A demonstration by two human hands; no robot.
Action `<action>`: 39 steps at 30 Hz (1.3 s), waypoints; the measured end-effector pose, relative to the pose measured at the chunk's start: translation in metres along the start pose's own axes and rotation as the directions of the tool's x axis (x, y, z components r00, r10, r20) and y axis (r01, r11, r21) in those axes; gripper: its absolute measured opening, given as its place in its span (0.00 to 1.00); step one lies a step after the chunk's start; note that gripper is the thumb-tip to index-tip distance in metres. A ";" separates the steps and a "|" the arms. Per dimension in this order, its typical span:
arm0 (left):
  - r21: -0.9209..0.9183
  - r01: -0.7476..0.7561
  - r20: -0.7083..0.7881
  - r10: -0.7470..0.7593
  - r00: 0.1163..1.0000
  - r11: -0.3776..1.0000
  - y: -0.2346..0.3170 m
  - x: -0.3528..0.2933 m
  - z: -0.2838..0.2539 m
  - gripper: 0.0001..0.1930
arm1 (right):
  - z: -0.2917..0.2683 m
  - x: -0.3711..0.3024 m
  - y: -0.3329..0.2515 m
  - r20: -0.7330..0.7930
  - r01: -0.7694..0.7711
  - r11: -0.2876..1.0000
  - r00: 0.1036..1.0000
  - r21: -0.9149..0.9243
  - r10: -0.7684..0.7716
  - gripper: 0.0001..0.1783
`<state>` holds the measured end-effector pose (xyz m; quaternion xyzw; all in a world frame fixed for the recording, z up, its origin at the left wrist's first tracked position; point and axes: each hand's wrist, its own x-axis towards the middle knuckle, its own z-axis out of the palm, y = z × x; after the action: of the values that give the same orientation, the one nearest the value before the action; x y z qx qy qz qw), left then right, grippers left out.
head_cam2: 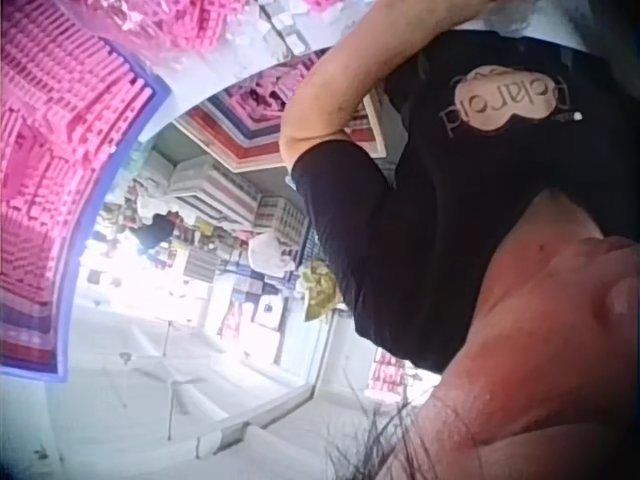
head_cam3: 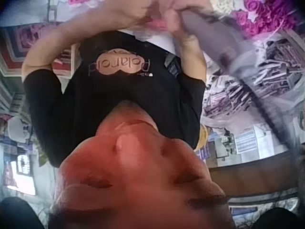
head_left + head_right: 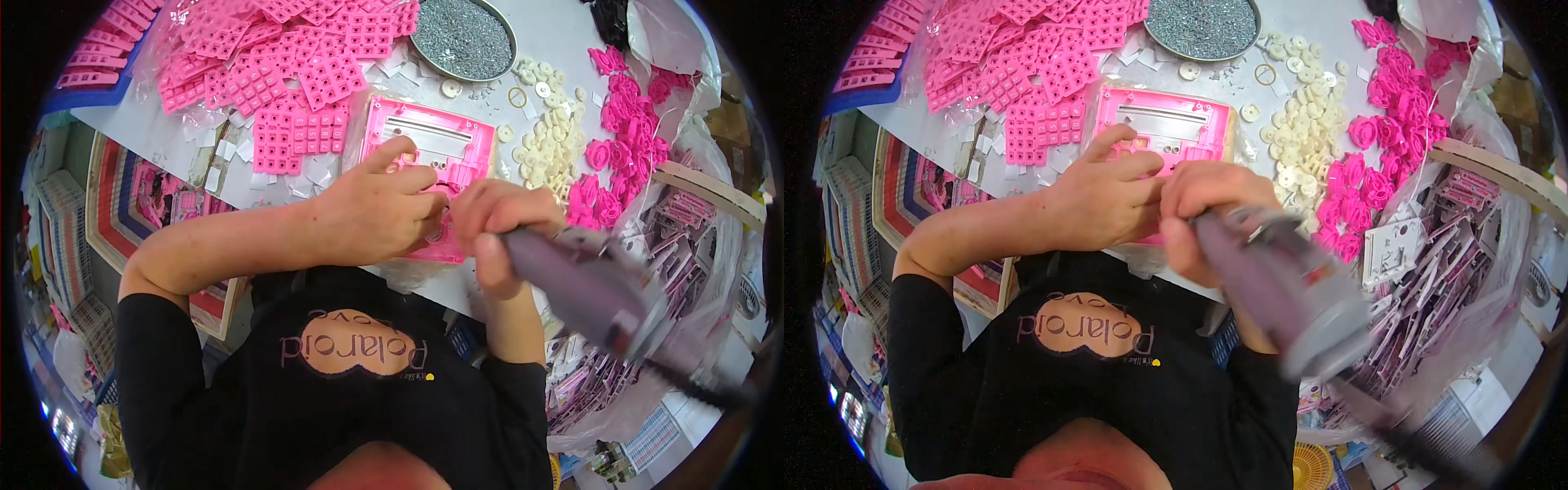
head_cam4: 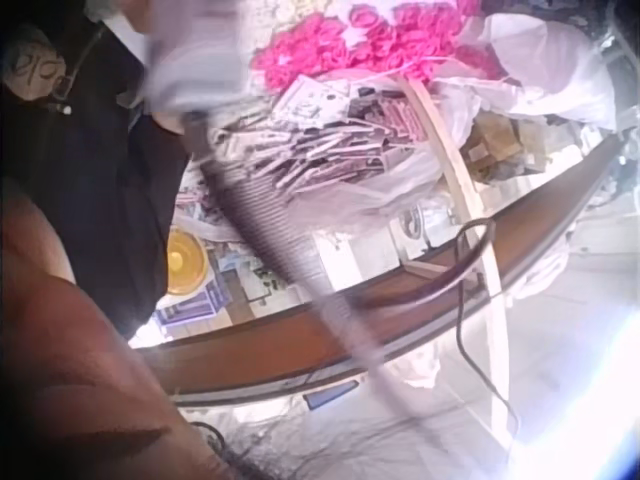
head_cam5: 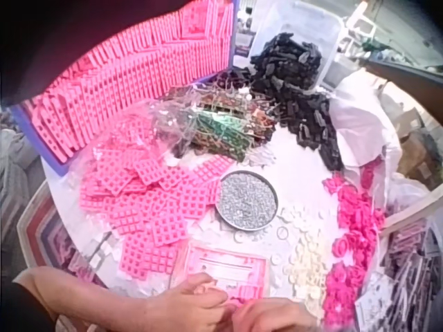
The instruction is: Assemble a toy electronic bank by inserting components such as the circuit board and keypad into the plastic casing and securing them.
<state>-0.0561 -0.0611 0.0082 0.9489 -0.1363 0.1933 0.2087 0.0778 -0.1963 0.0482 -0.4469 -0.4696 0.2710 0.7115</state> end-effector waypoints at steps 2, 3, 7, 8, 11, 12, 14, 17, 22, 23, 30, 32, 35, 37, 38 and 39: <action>0.036 -0.023 0.018 0.022 1.000 0.999 0.002 0.001 -0.003 0.05 | 0.002 0.002 0.006 0.070 0.041 0.998 0.997 -0.047 -0.038 0.11; 0.053 -0.034 0.028 0.032 0.999 0.998 0.003 0.002 -0.004 0.05 | 0.004 0.001 0.006 0.064 0.034 0.998 0.998 -0.060 -0.030 0.09; 0.163 -0.028 -0.003 0.029 1.000 0.986 0.009 0.000 0.000 0.06 | -0.006 -0.001 0.008 0.083 -0.100 0.995 0.992 0.001 0.099 0.09; 0.128 -0.009 0.050 0.003 0.999 0.992 0.008 0.001 -0.002 0.06 | -0.009 -0.001 0.009 0.081 -0.155 0.987 0.985 0.046 0.151 0.09; 0.037 0.071 0.081 -0.074 0.994 0.997 -0.005 0.007 -0.013 0.07 | -0.023 0.019 0.005 0.027 -0.123 0.938 0.992 0.323 0.121 0.25; 0.019 0.116 0.008 -0.116 0.993 0.993 -0.015 0.005 -0.019 0.09 | -0.029 0.029 -0.002 0.024 -0.050 0.952 0.999 0.300 0.045 0.25; 0.015 0.269 -0.161 -0.264 0.951 0.963 -0.038 -0.003 -0.036 0.13 | -0.045 0.041 -0.022 0.013 0.058 0.977 0.998 0.205 -0.062 0.24; 0.308 0.546 -0.242 -0.491 0.837 0.779 -0.073 -0.025 -0.056 0.15 | -0.062 0.052 -0.036 -0.013 0.042 0.987 0.999 0.157 -0.041 0.24; 0.032 0.532 -0.322 -0.495 0.807 0.846 -0.081 -0.035 -0.062 0.10 | -0.058 0.059 -0.039 -0.291 0.002 0.978 0.955 -0.207 -0.064 0.30; -0.112 0.541 -0.368 -0.540 0.757 0.834 -0.078 -0.034 -0.066 0.10 | -0.043 0.062 -0.038 -0.381 0.003 0.916 0.909 -0.401 -0.169 0.32; -0.905 0.377 0.381 -0.775 0.505 -0.199 -0.040 -0.038 -0.070 0.11 | -0.016 0.022 -0.036 0.038 0.283 0.477 0.887 -0.832 -0.460 0.35; -0.912 0.268 0.409 -0.735 0.541 -0.311 -0.033 -0.034 -0.062 0.12 | -0.006 0.020 -0.033 0.160 0.272 0.522 0.955 -0.808 -0.250 0.26; -0.882 0.228 0.467 -0.706 0.533 -0.411 -0.024 -0.030 -0.060 0.12 | 0.010 0.018 -0.024 0.239 0.278 0.439 0.960 -0.854 -0.143 0.23; -0.866 0.193 0.494 -0.725 0.480 -0.462 -0.015 -0.024 -0.055 0.12 | 0.027 0.019 -0.022 0.252 0.269 0.460 0.963 -0.846 -0.100 0.23; -0.866 0.193 0.490 -0.708 0.509 -0.461 -0.012 -0.027 -0.052 0.12 | 0.029 0.018 -0.018 0.289 0.310 0.455 0.950 -0.835 -0.118 0.21; -0.867 0.192 0.485 -0.690 0.538 -0.460 -0.010 -0.032 -0.047 0.12 | 0.029 0.017 -0.009 0.325 0.351 0.449 0.936 -0.822 -0.137 0.20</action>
<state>-0.0953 -0.0255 0.0311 0.3419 0.2548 0.0644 0.9022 0.0575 -0.1759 0.0680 -0.6399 -0.6736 -0.0634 0.3645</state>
